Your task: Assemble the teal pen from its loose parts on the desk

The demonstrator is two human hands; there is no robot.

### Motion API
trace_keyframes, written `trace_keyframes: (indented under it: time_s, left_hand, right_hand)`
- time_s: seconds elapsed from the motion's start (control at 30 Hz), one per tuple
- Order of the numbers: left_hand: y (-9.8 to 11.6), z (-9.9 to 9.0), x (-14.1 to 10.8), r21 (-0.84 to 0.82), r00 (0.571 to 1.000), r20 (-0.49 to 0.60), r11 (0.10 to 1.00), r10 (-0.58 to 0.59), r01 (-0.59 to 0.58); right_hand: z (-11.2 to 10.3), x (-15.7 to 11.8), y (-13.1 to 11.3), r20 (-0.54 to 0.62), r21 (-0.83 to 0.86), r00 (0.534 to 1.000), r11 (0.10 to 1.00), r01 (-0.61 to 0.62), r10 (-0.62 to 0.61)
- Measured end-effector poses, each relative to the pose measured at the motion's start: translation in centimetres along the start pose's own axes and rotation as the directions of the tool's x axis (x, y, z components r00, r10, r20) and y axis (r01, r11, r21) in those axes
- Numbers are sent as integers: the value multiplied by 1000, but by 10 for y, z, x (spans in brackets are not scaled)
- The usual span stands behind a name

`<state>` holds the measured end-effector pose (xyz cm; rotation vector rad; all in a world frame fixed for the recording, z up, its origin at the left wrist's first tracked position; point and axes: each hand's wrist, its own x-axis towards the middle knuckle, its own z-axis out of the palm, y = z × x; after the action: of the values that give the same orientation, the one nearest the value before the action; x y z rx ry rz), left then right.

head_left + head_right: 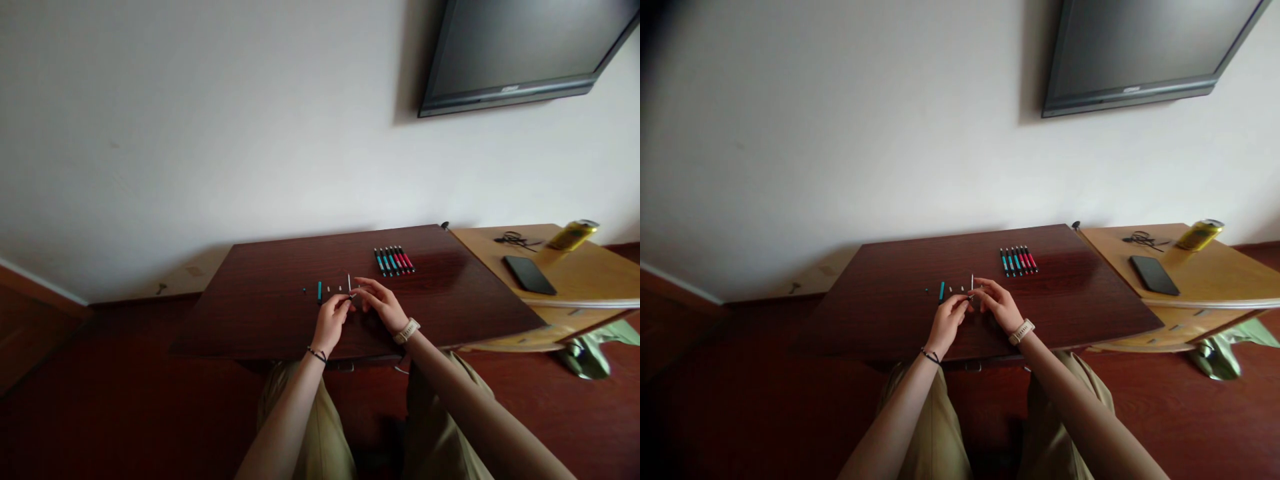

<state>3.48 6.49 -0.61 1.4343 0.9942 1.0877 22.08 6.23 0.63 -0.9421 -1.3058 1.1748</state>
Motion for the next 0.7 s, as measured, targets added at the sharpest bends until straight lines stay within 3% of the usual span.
trace_keyframes:
  time_s: [0.17, 0.37, 0.53, 0.7]
  left_hand:
    - [1, 0, 0, -7, 1000, -2, 1000, -4, 4]
    - [0, -1, 0, -14, 1000, 1, 1000, -1, 1]
    - [1, 0, 0, 1, 1000, -5, 1000, -1, 1]
    - [1, 0, 1, -5, 1000, -3, 1000, 0, 0]
  right_hand:
    - [-1, 0, 1, -72, -32, 997, 999, 14, -16]
    - [0, 0, 0, 5, -27, 1000, 999, 28, -28]
    - [-1, 0, 2, -68, -36, 998, 999, 16, -18]
    - [0, 0, 2, 18, -10, 999, 999, 42, -42]
